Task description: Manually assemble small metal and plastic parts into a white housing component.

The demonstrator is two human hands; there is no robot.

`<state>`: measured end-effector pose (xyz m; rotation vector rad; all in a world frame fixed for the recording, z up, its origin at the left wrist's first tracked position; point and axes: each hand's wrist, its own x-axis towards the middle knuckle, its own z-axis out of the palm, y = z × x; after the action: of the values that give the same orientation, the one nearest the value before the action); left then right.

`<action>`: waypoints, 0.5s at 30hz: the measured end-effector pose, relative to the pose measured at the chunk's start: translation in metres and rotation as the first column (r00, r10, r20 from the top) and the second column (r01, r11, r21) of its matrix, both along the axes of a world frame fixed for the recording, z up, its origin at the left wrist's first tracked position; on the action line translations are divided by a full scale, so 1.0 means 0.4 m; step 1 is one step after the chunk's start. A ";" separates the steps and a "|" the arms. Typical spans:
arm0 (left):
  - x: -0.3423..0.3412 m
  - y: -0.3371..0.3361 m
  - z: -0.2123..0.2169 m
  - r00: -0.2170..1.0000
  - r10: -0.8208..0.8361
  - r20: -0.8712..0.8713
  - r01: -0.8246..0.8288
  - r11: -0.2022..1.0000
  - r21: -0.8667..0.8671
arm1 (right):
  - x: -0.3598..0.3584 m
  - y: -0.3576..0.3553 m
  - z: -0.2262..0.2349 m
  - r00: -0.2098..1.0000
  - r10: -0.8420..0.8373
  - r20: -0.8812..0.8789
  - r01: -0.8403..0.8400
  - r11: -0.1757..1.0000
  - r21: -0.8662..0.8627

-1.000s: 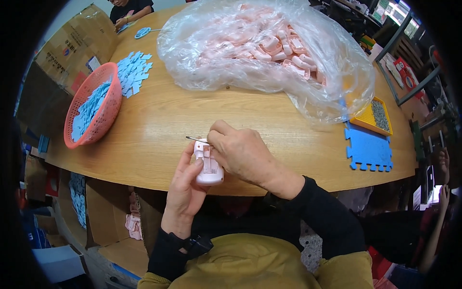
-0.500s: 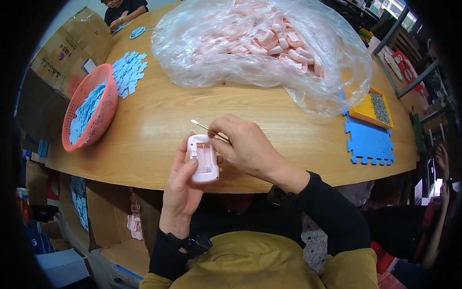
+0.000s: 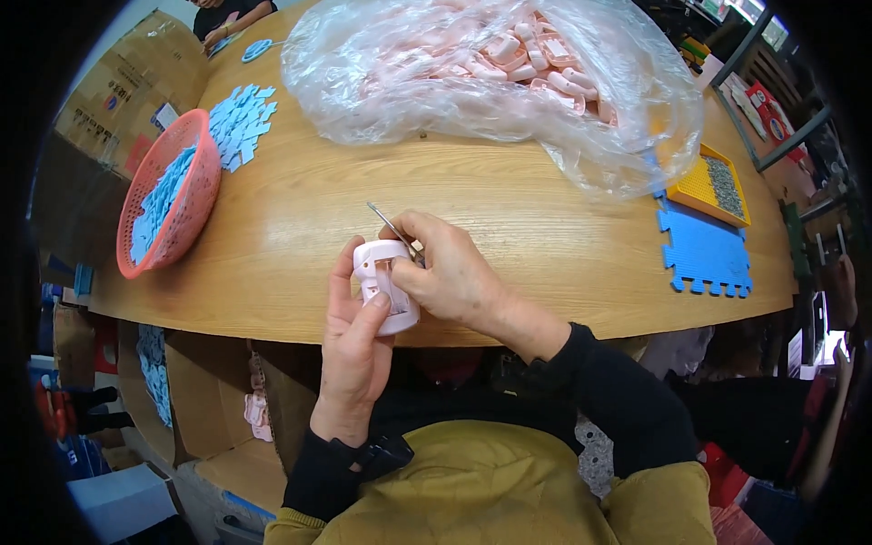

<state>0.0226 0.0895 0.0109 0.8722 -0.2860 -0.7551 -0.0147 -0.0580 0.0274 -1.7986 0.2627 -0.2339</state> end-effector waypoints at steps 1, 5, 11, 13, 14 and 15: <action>-0.002 0.000 -0.004 1.000 0.005 0.027 -0.005 1.000 0.004 | -0.001 0.005 -0.004 1.000 -0.010 0.022 0.010 1.000 0.011; 0.003 -0.004 -0.020 0.998 -0.001 0.060 0.001 1.000 -0.005 | -0.002 0.006 -0.002 0.998 -0.014 0.066 0.014 1.000 -0.007; 0.013 -0.018 0.003 0.996 0.083 -0.025 -0.083 0.996 -0.028 | 0.018 0.009 0.007 0.987 -0.068 0.145 0.075 0.996 -0.039; 0.036 0.028 -0.008 0.989 0.138 -0.049 -0.134 0.988 0.071 | 0.038 0.036 0.024 0.991 -0.002 0.133 0.015 0.995 -0.101; 0.025 0.043 -0.013 0.983 0.174 -0.053 -0.169 0.983 0.075 | 0.043 0.054 0.029 0.993 0.041 0.106 -0.024 0.987 -0.160; 0.017 0.038 -0.015 0.982 0.169 -0.079 -0.162 0.983 0.088 | 0.045 0.060 -0.019 0.982 -0.013 0.186 0.028 0.996 -0.079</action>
<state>0.0294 0.1048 0.0049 0.9257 -0.1053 -0.6504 0.0034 -0.0341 0.0200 -1.8412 0.1404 -0.4301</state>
